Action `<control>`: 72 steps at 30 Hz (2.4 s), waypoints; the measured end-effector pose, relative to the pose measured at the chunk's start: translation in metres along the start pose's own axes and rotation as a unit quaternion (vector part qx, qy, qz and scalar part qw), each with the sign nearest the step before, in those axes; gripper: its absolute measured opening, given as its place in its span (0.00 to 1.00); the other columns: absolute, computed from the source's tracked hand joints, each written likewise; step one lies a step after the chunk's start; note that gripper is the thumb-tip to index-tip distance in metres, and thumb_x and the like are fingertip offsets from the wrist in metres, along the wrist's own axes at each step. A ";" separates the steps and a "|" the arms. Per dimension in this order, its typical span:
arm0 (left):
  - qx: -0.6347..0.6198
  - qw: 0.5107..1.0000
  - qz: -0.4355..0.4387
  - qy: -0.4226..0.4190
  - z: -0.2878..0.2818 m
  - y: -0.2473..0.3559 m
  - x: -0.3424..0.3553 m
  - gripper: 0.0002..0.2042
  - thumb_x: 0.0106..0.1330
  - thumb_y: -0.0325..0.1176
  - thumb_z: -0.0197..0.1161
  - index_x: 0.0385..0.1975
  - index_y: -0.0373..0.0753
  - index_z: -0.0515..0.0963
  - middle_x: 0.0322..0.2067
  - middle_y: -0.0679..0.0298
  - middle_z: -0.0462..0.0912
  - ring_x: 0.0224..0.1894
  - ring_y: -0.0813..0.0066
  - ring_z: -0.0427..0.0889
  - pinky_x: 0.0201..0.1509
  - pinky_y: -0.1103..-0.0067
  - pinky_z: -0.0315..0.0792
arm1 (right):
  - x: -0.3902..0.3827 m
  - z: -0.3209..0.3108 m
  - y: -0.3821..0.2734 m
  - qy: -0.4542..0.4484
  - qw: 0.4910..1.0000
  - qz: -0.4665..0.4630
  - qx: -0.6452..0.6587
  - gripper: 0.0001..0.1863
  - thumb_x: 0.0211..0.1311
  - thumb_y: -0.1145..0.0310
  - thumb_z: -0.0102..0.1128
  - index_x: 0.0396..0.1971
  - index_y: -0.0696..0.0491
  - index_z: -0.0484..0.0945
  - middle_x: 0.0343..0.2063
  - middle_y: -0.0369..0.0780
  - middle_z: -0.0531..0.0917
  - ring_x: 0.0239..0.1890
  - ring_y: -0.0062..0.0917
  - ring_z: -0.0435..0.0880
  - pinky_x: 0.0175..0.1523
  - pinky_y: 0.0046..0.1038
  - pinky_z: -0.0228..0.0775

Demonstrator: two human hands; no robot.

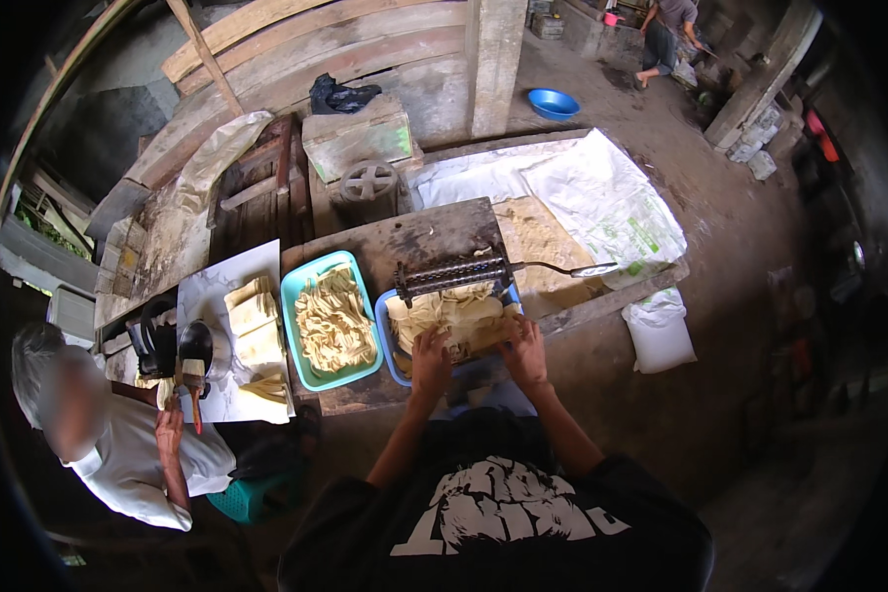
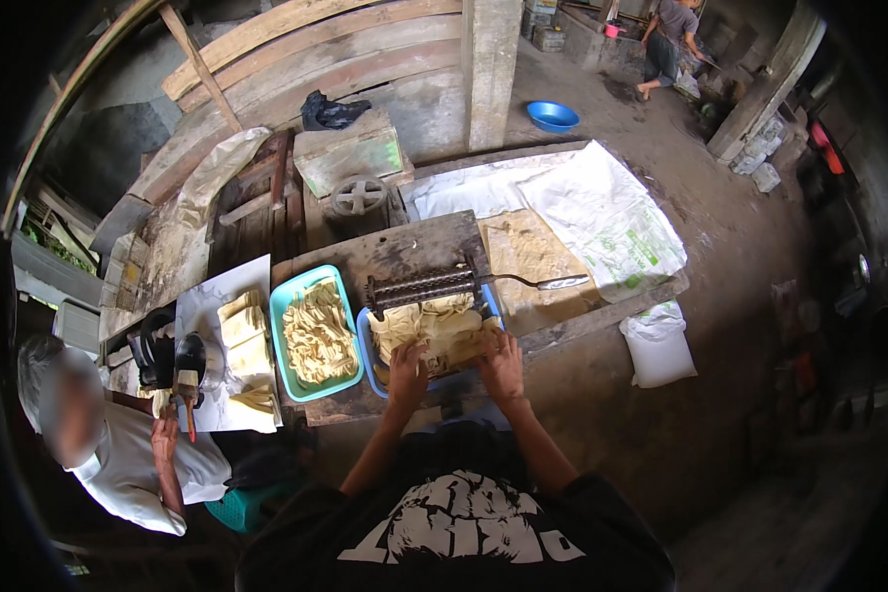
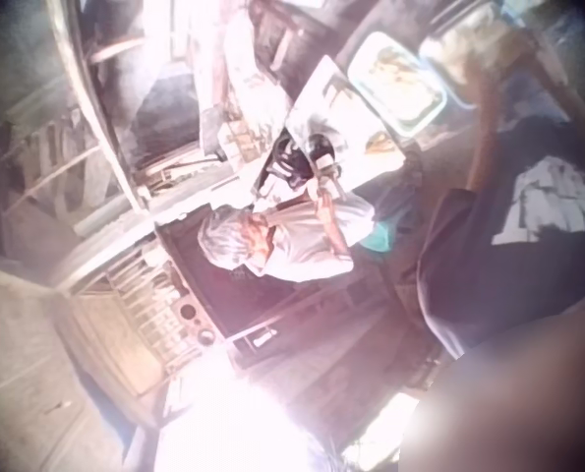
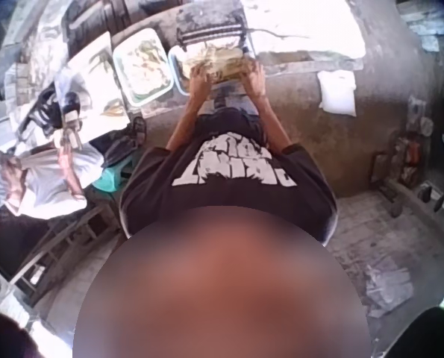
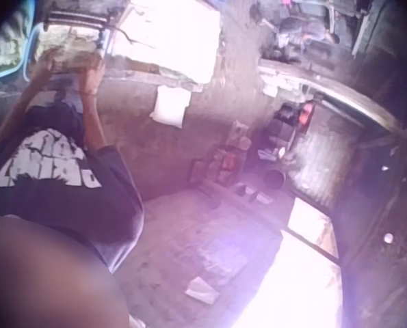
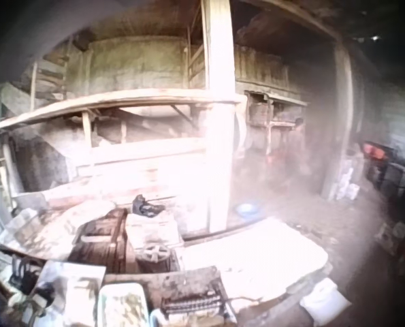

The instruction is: The person processes strips of dough through a manual noodle-cutting machine. They lift a flat sheet of dough, feed it into the rollers, turn the hand crank, and collect the resulting noodle strands in a blue tray.

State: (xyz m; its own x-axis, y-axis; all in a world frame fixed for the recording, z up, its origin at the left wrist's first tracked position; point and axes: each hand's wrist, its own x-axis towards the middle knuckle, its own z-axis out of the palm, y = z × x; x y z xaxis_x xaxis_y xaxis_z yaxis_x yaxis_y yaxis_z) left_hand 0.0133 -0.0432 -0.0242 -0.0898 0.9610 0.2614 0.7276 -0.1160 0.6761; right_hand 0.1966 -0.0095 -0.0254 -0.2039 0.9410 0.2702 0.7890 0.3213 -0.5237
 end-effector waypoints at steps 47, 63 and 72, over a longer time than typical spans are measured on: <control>0.025 0.994 0.103 -0.017 0.077 0.024 0.088 0.15 0.53 0.32 0.58 0.42 0.42 0.72 0.39 0.64 0.77 0.44 0.66 0.73 0.49 0.71 0.63 | 0.046 0.008 0.023 0.079 0.966 0.237 0.062 0.20 0.36 0.67 0.65 0.32 0.57 0.70 0.25 0.44 0.77 0.33 0.40 0.74 0.41 0.35 0.65; -0.047 0.985 0.131 -0.099 0.043 0.027 0.056 0.15 0.55 0.29 0.56 0.44 0.41 0.71 0.48 0.59 0.71 0.54 0.62 0.65 0.57 0.67 0.56 | 0.017 -0.047 0.012 0.197 0.896 0.159 0.364 0.18 0.50 0.82 0.53 0.43 0.60 0.67 0.39 0.39 0.68 0.43 0.23 0.71 0.46 0.22 0.65; -0.040 0.997 0.047 -0.035 0.017 0.035 0.021 0.24 0.58 0.31 0.51 0.56 0.35 0.58 0.55 0.53 0.62 0.61 0.61 0.56 0.63 0.64 0.44 | 0.008 -0.039 -0.030 0.123 0.972 -0.011 0.199 0.21 0.43 0.84 0.55 0.41 0.57 0.68 0.41 0.47 0.71 0.43 0.39 0.72 0.45 0.31 0.67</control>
State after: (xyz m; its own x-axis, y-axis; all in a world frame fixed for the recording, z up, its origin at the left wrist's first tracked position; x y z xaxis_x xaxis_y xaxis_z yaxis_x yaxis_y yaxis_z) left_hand 0.0486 -0.0226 -0.0071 0.0253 0.9599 0.2791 0.6736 -0.2227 0.7048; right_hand 0.1942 -0.0160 0.0238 -0.0353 0.8949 0.4448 0.4892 0.4036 -0.7732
